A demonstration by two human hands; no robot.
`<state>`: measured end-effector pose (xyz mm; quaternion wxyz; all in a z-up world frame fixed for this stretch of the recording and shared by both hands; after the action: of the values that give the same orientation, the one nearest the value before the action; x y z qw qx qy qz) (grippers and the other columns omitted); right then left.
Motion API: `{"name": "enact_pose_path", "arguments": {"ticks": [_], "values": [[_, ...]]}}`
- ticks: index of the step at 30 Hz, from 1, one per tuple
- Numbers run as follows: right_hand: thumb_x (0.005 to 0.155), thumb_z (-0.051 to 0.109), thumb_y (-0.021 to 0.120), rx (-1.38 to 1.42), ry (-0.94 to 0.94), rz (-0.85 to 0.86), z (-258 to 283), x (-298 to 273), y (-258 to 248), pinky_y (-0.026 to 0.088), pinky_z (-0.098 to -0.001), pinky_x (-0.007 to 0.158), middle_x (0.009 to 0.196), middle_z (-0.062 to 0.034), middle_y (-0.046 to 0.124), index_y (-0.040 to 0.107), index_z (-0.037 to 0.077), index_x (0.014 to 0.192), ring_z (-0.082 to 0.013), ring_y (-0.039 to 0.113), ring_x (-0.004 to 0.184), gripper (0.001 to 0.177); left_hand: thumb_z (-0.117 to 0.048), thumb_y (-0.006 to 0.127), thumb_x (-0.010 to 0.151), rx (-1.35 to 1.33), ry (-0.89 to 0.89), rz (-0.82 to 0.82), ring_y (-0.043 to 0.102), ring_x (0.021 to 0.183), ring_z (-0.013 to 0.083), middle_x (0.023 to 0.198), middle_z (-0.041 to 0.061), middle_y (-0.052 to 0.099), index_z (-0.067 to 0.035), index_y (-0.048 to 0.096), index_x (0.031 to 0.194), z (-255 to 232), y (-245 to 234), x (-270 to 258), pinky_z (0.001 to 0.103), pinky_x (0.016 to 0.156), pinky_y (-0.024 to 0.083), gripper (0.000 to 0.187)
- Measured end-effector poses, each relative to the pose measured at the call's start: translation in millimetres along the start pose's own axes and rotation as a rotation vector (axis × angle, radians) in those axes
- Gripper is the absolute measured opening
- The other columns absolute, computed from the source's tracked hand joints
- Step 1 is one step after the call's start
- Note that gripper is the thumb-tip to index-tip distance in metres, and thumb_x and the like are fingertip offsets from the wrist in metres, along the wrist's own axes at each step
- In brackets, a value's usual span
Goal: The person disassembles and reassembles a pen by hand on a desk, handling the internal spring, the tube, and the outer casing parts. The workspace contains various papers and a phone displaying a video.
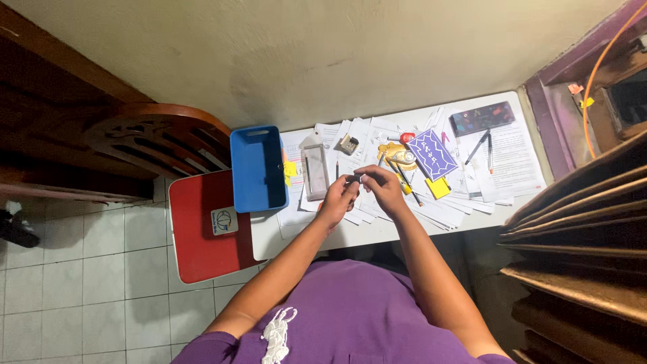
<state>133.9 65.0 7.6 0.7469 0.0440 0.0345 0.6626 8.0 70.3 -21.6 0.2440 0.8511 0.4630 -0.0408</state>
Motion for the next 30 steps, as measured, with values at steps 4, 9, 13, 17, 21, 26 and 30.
{"name": "enact_pose_path", "arguments": {"ticks": [4, 9, 13, 17, 21, 26, 30], "values": [[0.091, 0.008, 0.067, -0.086, -0.124, 0.129, 29, -1, 16, 0.05, -0.0247, 0.074, 0.105, -0.0032, 0.067, 0.073, 0.0, 0.117, -0.0087, 0.057, 0.086, 0.027, -0.034, 0.06, 0.102, -0.037, -0.036, -0.015, 0.041, 0.06, 0.0013, 0.077, -0.005, 0.051, -0.012, 0.058, 0.118, 4, -10, -3, 0.019, 0.051, 0.032, 0.027], [0.088, 0.012, 0.075, -0.068, -0.004, 0.158, 9, 3, 21, 0.056, -0.0227, 0.074, 0.101, -0.0033, 0.07, 0.068, 0.002, 0.112, -0.0076, 0.066, 0.083, 0.027, -0.036, 0.057, 0.106, -0.152, -0.03, 0.038, 0.036, 0.058, 0.0014, 0.079, -0.005, 0.051, -0.009, 0.061, 0.109, 13, -15, -1, 0.019, 0.05, 0.027, 0.028], [0.093, 0.011, 0.074, -0.078, 0.04, 0.098, -15, 10, 16, 0.05, -0.0229, 0.065, 0.096, -0.006, 0.07, 0.065, 0.002, 0.102, -0.0077, 0.061, 0.076, 0.016, -0.037, 0.054, 0.105, -0.135, -0.053, -0.015, 0.033, 0.055, 0.0014, 0.075, -0.006, 0.05, -0.012, 0.063, 0.108, 18, -21, -1, 0.019, 0.049, 0.027, 0.027], [0.098, 0.012, 0.068, 0.048, 0.027, 0.106, -33, 10, 13, 0.048, -0.0241, 0.061, 0.097, -0.0058, 0.067, 0.061, 0.002, 0.091, -0.0089, 0.058, 0.071, 0.014, -0.034, 0.053, 0.109, -0.047, -0.009, -0.007, 0.036, 0.06, 0.0009, 0.076, -0.006, 0.05, -0.01, 0.062, 0.105, 23, -16, -5, 0.019, 0.052, 0.028, 0.026], [0.109, 0.018, 0.065, 0.13, 0.08, 0.111, -34, 12, 10, 0.049, -0.0246, 0.064, 0.086, -0.007, 0.063, 0.065, 0.001, 0.099, -0.0104, 0.058, 0.071, 0.02, -0.034, 0.051, 0.109, -0.021, -0.019, -0.019, 0.037, 0.061, 0.0009, 0.077, -0.006, 0.051, -0.01, 0.065, 0.109, 29, -15, -2, 0.019, 0.052, 0.029, 0.027], [0.093, 0.01, 0.069, 0.087, 0.058, 0.316, 4, 3, 34, 0.057, -0.0247, 0.068, 0.099, -0.0026, 0.064, 0.071, 0.0, 0.116, -0.0104, 0.068, 0.076, 0.025, -0.038, 0.046, 0.11, -0.182, -0.04, 0.027, 0.045, 0.067, 0.0024, 0.085, -0.003, 0.057, -0.009, 0.062, 0.111, 48, -14, 6, 0.02, 0.054, 0.033, 0.033], [0.097, 0.015, 0.07, 0.007, 0.075, 0.309, 6, 7, 34, 0.05, -0.0235, 0.064, 0.091, -0.0043, 0.068, 0.074, -0.002, 0.106, -0.0095, 0.061, 0.073, 0.019, -0.037, 0.048, 0.106, -0.231, -0.011, 0.035, 0.043, 0.066, 0.0033, 0.089, 0.0, 0.061, -0.008, 0.059, 0.114, 46, -10, 6, 0.021, 0.055, 0.033, 0.031]]}}
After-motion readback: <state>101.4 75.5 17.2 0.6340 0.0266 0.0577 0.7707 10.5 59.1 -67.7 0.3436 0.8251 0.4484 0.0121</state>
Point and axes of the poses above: each hand's wrist, its own x-axis towards the middle knuckle, its own y-axis out of the palm, z = x × y, the point moved 10 cm from there along x, towards the middle knuckle
